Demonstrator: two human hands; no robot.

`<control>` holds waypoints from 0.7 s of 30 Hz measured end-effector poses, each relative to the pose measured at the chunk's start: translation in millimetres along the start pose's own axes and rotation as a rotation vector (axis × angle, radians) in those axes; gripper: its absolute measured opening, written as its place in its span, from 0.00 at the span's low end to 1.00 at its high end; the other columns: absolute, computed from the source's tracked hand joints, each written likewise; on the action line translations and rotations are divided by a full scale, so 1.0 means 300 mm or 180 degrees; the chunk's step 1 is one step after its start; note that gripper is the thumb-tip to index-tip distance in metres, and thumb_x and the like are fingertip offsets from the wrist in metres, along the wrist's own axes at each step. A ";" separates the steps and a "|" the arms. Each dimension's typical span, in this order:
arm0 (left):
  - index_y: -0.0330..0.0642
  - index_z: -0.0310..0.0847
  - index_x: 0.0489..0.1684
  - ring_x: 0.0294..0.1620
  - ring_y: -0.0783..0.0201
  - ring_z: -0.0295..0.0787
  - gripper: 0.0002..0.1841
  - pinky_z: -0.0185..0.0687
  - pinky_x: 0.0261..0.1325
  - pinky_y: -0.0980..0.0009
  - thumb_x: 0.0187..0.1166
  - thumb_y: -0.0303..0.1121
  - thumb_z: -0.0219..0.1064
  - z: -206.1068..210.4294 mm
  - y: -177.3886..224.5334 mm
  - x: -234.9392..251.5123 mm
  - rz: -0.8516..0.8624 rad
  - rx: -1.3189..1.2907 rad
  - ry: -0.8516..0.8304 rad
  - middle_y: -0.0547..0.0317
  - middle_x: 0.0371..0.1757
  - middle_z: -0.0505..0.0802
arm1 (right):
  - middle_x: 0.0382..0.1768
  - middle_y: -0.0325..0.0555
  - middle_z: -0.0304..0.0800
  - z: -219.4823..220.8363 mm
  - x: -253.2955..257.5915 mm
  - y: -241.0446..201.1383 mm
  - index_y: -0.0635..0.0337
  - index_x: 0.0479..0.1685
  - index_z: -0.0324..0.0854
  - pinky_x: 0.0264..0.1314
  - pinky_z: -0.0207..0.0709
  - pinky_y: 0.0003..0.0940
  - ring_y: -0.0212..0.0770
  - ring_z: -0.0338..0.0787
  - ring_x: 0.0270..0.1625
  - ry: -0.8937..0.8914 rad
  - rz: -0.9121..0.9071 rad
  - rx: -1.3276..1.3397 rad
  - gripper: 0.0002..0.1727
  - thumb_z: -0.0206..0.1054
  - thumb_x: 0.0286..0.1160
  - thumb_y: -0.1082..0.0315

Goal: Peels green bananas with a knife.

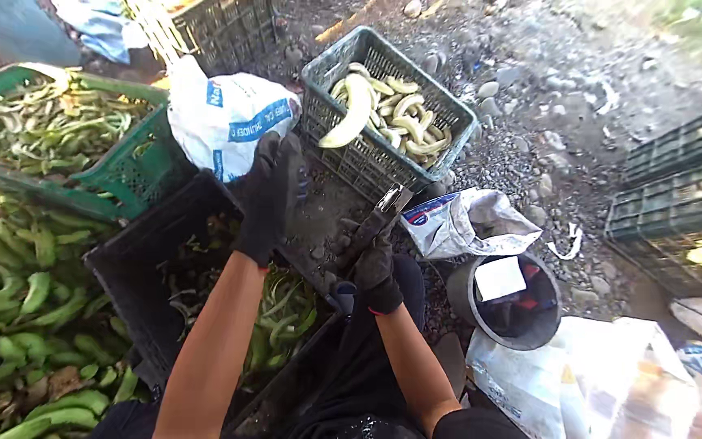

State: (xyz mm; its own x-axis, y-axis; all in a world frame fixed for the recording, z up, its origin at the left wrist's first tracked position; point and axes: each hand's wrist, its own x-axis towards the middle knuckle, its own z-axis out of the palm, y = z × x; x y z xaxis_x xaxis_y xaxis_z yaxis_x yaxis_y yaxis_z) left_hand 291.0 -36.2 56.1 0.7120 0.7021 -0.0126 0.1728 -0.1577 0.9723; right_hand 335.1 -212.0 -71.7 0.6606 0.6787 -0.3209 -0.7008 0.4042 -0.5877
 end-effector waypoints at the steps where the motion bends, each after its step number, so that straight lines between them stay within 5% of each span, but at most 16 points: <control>1: 0.42 0.60 0.87 0.54 0.52 0.91 0.30 0.89 0.56 0.51 0.92 0.50 0.52 0.002 -0.031 -0.027 0.0102 0.0670 -0.0139 0.42 0.63 0.88 | 0.25 0.47 0.87 0.002 -0.002 -0.005 0.60 0.65 0.80 0.30 0.89 0.45 0.44 0.89 0.25 0.0035 -0.0064 -0.0059 0.56 0.14 0.80 0.25; 3: 0.40 0.62 0.86 0.57 0.36 0.88 0.32 0.80 0.59 0.35 0.90 0.52 0.54 0.006 -0.157 -0.113 -0.0090 0.1958 -0.0410 0.32 0.61 0.87 | 0.26 0.48 0.88 0.010 -0.006 -0.017 0.61 0.63 0.81 0.31 0.90 0.44 0.44 0.90 0.26 0.0087 -0.0153 -0.0096 0.55 0.15 0.82 0.28; 4: 0.37 0.61 0.87 0.67 0.30 0.82 0.34 0.72 0.69 0.31 0.90 0.53 0.53 0.005 -0.232 -0.162 -0.0506 0.2452 -0.0731 0.28 0.67 0.85 | 0.26 0.48 0.88 0.013 -0.006 -0.019 0.61 0.60 0.81 0.32 0.90 0.43 0.44 0.90 0.27 0.0131 -0.0148 -0.0080 0.54 0.17 0.83 0.28; 7: 0.35 0.69 0.80 0.77 0.31 0.75 0.33 0.65 0.76 0.31 0.89 0.54 0.53 -0.016 -0.516 -0.333 -0.1608 0.3420 -0.2012 0.29 0.73 0.82 | 0.29 0.49 0.89 0.020 -0.012 -0.019 0.59 0.60 0.80 0.29 0.89 0.47 0.47 0.91 0.28 0.0291 0.0074 -0.0165 0.50 0.18 0.85 0.29; 10: 0.45 0.67 0.86 0.79 0.35 0.74 0.36 0.67 0.77 0.33 0.82 0.57 0.63 -0.017 -0.800 -0.491 -0.1770 0.3617 -0.2878 0.37 0.79 0.79 | 0.37 0.52 0.92 0.026 -0.010 -0.017 0.59 0.59 0.77 0.30 0.89 0.47 0.49 0.93 0.32 0.0346 0.0137 -0.0204 0.43 0.22 0.90 0.35; 14: 0.38 0.53 0.92 0.87 0.33 0.60 0.39 0.62 0.82 0.36 0.84 0.48 0.62 0.043 -0.945 -0.594 -0.2007 0.3883 -0.2522 0.32 0.87 0.66 | 0.37 0.52 0.92 0.047 -0.007 0.000 0.65 0.62 0.77 0.32 0.89 0.44 0.46 0.92 0.32 0.0258 0.0132 -0.0267 0.44 0.19 0.93 0.41; 21: 0.53 0.50 0.94 0.83 0.32 0.67 0.43 0.74 0.70 0.32 0.79 0.51 0.65 0.097 -1.028 -0.570 -0.1994 0.4017 -0.2332 0.34 0.87 0.67 | 0.33 0.51 0.90 0.074 -0.003 0.021 0.61 0.65 0.80 0.31 0.87 0.49 0.49 0.91 0.32 0.0262 0.0572 -0.0597 0.50 0.16 0.88 0.33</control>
State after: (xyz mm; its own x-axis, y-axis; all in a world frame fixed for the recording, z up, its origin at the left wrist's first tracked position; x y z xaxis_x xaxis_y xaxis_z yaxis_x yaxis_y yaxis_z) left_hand 135.7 -127.9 -248.3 0.4094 0.4610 -0.7873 0.7166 -0.6966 -0.0353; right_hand 324.2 -196.6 -58.5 0.5551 0.6741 -0.4872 -0.7518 0.1560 -0.6407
